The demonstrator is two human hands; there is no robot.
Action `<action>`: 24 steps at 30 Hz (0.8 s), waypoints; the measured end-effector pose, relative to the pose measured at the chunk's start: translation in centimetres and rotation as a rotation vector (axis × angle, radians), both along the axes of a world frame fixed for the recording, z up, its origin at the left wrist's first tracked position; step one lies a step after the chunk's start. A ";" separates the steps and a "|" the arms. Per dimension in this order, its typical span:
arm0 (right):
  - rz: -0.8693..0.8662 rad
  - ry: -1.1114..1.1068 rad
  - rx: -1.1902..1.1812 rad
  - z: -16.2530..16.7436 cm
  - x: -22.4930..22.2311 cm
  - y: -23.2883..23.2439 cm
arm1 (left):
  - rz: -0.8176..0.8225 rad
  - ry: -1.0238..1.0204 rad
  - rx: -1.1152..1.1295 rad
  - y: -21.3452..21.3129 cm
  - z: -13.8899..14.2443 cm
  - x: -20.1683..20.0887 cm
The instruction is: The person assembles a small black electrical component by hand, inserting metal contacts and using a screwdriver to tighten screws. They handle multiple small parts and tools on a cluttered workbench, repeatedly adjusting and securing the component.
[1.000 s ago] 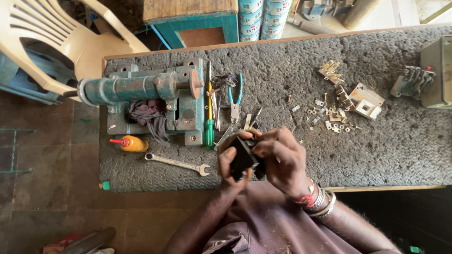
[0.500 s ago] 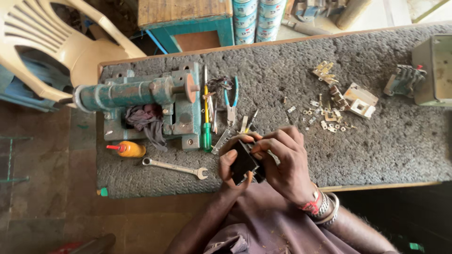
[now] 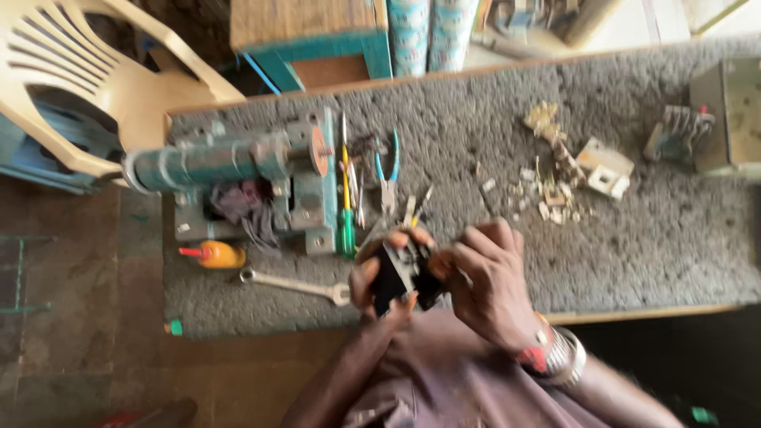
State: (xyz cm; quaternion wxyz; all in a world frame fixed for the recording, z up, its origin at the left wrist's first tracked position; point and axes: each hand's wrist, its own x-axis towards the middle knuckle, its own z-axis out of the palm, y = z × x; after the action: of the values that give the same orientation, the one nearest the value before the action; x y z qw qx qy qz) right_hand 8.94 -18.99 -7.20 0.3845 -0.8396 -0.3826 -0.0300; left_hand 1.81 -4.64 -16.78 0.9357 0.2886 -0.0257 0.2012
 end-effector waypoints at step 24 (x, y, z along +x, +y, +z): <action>0.269 0.185 0.428 -0.6 0.0 1.2 | -0.129 -0.279 0.127 3.2 0.6 2.1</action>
State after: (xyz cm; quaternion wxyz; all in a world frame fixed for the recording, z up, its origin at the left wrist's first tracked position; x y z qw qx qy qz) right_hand 8.93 -17.79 -7.76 0.5870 -0.6801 -0.4388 0.0182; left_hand 3.90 -1.44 -16.14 0.9139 0.3140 -0.1866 0.1769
